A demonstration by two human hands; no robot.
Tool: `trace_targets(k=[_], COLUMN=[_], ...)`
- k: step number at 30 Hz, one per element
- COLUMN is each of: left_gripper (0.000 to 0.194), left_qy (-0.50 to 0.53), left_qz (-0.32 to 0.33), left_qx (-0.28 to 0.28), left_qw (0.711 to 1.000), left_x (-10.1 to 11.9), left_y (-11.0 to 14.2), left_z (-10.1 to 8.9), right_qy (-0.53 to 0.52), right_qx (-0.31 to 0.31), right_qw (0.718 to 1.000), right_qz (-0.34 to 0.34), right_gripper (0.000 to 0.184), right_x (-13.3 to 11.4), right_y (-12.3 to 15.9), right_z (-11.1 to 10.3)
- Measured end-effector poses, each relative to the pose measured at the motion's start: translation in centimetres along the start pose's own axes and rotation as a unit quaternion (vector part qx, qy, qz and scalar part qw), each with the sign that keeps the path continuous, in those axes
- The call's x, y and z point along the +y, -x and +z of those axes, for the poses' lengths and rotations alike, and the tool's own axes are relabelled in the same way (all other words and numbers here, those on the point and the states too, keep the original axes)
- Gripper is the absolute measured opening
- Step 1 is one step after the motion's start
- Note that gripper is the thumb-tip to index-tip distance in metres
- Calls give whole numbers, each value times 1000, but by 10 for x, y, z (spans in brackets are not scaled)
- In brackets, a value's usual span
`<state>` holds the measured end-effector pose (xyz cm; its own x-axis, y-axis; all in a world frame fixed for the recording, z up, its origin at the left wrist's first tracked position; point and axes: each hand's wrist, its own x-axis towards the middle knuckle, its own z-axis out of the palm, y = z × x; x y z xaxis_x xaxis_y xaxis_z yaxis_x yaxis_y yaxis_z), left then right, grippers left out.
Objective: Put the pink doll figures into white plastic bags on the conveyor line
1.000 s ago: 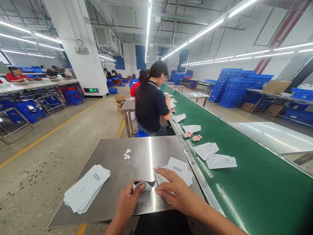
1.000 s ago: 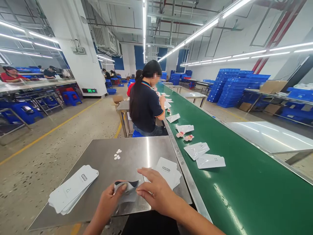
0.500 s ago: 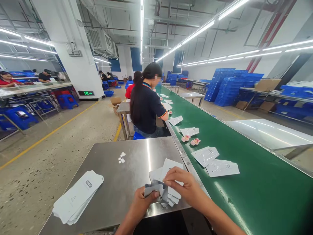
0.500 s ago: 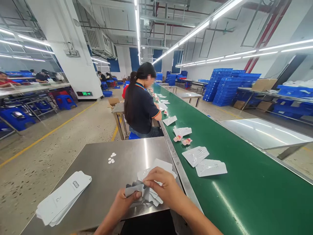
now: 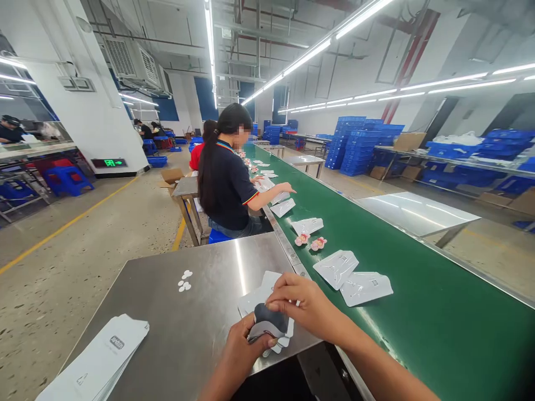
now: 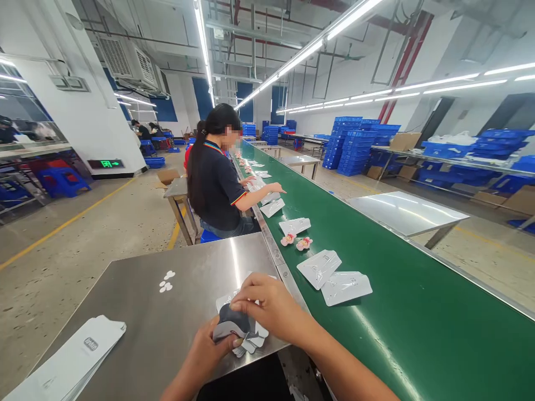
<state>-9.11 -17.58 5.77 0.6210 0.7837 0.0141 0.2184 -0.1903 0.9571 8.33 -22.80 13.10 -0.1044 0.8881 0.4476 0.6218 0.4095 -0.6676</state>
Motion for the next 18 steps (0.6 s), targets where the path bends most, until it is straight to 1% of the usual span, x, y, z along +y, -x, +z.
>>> trace_targets(k=[1,3,4,5,6,8,9,11,13,16,18], left_gripper=[14,16,18,20,22,25,27,30,32,34,34], left_qy=[12,31,37,40,41,41,45,60,79,101,112], left_qz=[-7,-15,-17,-18,-18,-16,-18,-28,-36,-36,-35], left_qx=[-2,-9,-16,-23,-30,-37,-37,-31,-18,-11,-21], left_qw=[1000,999,999,999,999,998,998,997,996,994,993], left_x=[1,3,4,6,7,8,8,7,5,3,3], left_y=[-2,-6,-8,-11,-13,-19,-22,-28,-35,-43,-46], left_z=[1,0,-1,-2,-3,-3,-2,2,8,17,22], right_qy=[13,76,135,190,210,226,224,214,203,202,210], right_qx=[17,65,85,101,110,110,102,81,63,67,90], right_qw=[999,989,968,930,906,869,858,843,844,863,879], right_qz=[24,108,192,297,351,427,451,487,493,459,418], right_gripper=[19,24,24,24,26,32,35,38,39,33,29], right_x=[14,52,74,97,119,156,170,191,201,200,188], right_y=[-4,-14,-19,-23,-26,-28,-28,-28,-27,-27,-26], right_z=[-8,-31,-45,-61,-76,-100,-108,-113,-110,-102,-97])
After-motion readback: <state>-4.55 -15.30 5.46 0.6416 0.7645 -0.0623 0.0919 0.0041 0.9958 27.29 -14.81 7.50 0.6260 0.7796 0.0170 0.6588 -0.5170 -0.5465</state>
